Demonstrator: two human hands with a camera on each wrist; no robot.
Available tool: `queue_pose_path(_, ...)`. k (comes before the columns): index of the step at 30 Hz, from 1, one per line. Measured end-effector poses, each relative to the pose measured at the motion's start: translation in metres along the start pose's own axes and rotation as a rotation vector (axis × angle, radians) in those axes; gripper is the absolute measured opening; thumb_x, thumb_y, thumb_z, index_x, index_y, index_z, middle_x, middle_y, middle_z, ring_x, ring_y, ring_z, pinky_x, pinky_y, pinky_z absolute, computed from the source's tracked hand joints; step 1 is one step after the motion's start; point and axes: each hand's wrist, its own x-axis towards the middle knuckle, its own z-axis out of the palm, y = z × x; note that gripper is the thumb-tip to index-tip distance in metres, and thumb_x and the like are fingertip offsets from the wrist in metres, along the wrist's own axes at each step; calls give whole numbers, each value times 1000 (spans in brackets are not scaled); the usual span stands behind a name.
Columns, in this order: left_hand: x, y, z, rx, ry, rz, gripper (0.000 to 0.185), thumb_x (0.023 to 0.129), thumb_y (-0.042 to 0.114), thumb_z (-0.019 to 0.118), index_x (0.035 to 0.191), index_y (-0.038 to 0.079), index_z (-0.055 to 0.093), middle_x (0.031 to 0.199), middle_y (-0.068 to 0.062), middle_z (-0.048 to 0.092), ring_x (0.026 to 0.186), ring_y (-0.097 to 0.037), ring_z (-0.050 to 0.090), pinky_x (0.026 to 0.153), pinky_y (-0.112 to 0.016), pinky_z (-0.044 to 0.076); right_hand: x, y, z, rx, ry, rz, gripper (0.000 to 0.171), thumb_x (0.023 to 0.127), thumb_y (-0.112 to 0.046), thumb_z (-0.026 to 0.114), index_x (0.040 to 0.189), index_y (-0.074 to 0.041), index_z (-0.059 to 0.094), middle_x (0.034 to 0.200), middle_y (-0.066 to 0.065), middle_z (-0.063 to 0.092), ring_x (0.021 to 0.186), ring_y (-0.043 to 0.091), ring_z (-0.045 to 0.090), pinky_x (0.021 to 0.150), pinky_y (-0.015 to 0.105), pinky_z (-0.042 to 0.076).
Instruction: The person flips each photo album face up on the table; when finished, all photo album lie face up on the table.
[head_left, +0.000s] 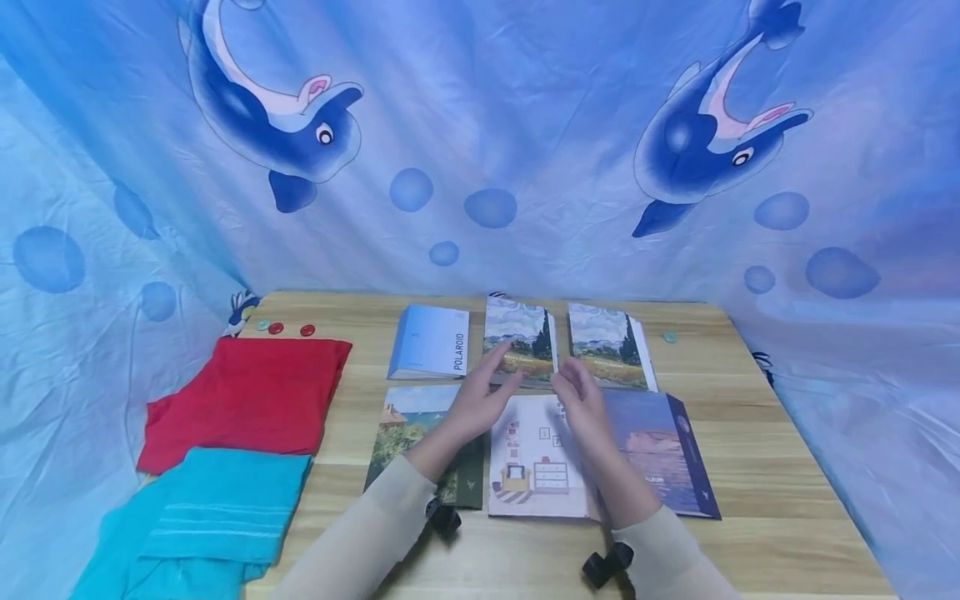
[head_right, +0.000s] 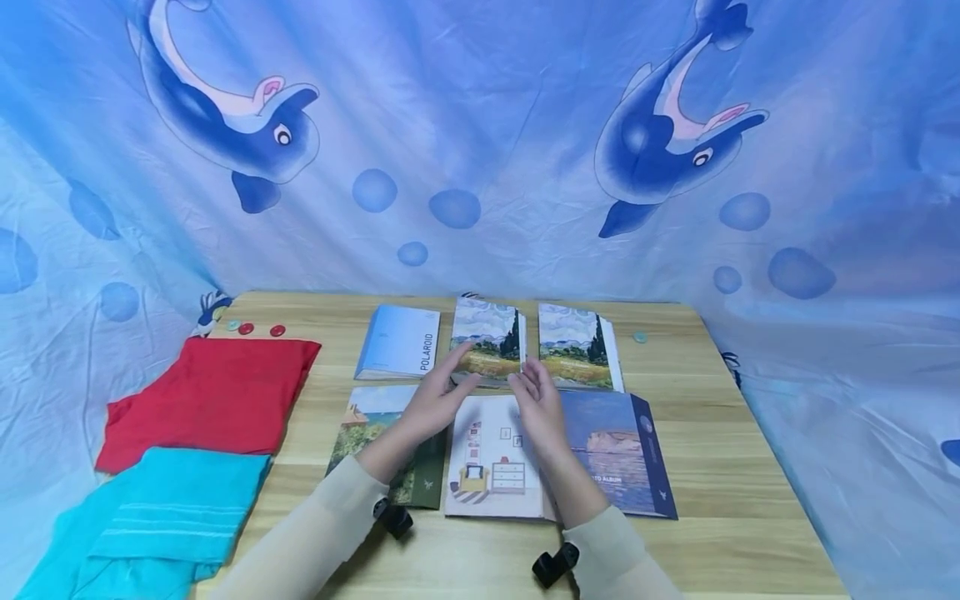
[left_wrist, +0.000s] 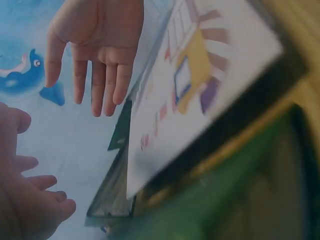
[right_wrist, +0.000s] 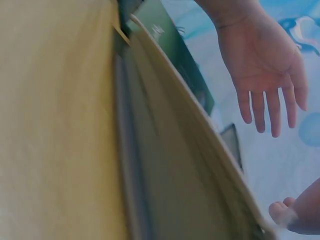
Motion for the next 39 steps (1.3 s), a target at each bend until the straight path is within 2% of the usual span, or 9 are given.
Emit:
queue_pose_path(3,-9,-6,-6,2,14,-9,64,105,40,52,161,21,28,165,-9,29,147,-32,34,116,-58,31,-4,3,11,-4,-4,20,69,102,-35,61,158,-9,30,160,14,36,147,32,34,120,50,27)
queue_pose_path(10,-38,-23,-23,10,66,-29,62,104,33,56,160,16,33,165,-12,28,151,-33,25,120,-58,21,-12,13,31,40,-23,0,62,103,-20,60,156,-4,33,158,18,39,145,35,37,120,48,29)
queue_pose_path(14,-55,-34,-32,61,88,-28,65,102,34,59,158,13,35,163,-15,31,150,-35,28,120,-58,22,-19,19,44,61,-55,-4,62,102,-20,60,155,-1,34,157,21,38,145,38,36,120,50,28)
queue_pose_path(20,-92,-52,-47,143,57,-28,66,101,33,62,156,8,38,164,-16,28,151,-37,24,118,-61,21,-31,23,63,86,-115,14,61,102,-20,61,154,-2,36,157,22,38,146,39,35,119,54,28)
queue_pose_path(24,-116,-62,-55,214,61,-26,64,100,37,63,153,6,44,163,-15,32,152,-38,20,118,-64,18,-36,28,71,50,-171,-13,62,101,-18,61,154,1,35,157,23,37,146,39,34,119,51,27)
queue_pose_path(29,-138,-70,-63,307,65,-22,67,98,44,64,151,7,48,163,-13,33,153,-39,14,118,-69,7,-41,31,83,-15,-247,-49,66,100,-17,64,155,1,33,158,24,35,147,37,32,120,45,26)
queue_pose_path(32,-148,-73,-66,362,35,-30,78,93,56,66,153,9,46,166,-9,26,154,-39,9,115,-73,2,-45,31,91,-40,-277,-64,64,100,-16,64,154,2,35,158,25,35,147,39,31,119,45,27)
queue_pose_path(35,-153,-74,-65,405,8,-32,97,80,67,73,154,12,44,168,-8,20,154,-38,6,116,-72,0,-49,30,98,-60,-282,-77,62,100,-16,64,153,4,37,158,27,34,146,43,30,118,48,28)
queue_pose_path(39,-157,-75,-59,505,12,-27,112,68,73,79,156,15,42,168,-11,16,155,-38,5,117,-71,1,-54,32,107,-139,-266,-119,61,99,-20,67,150,3,42,158,26,34,146,44,30,117,51,28)
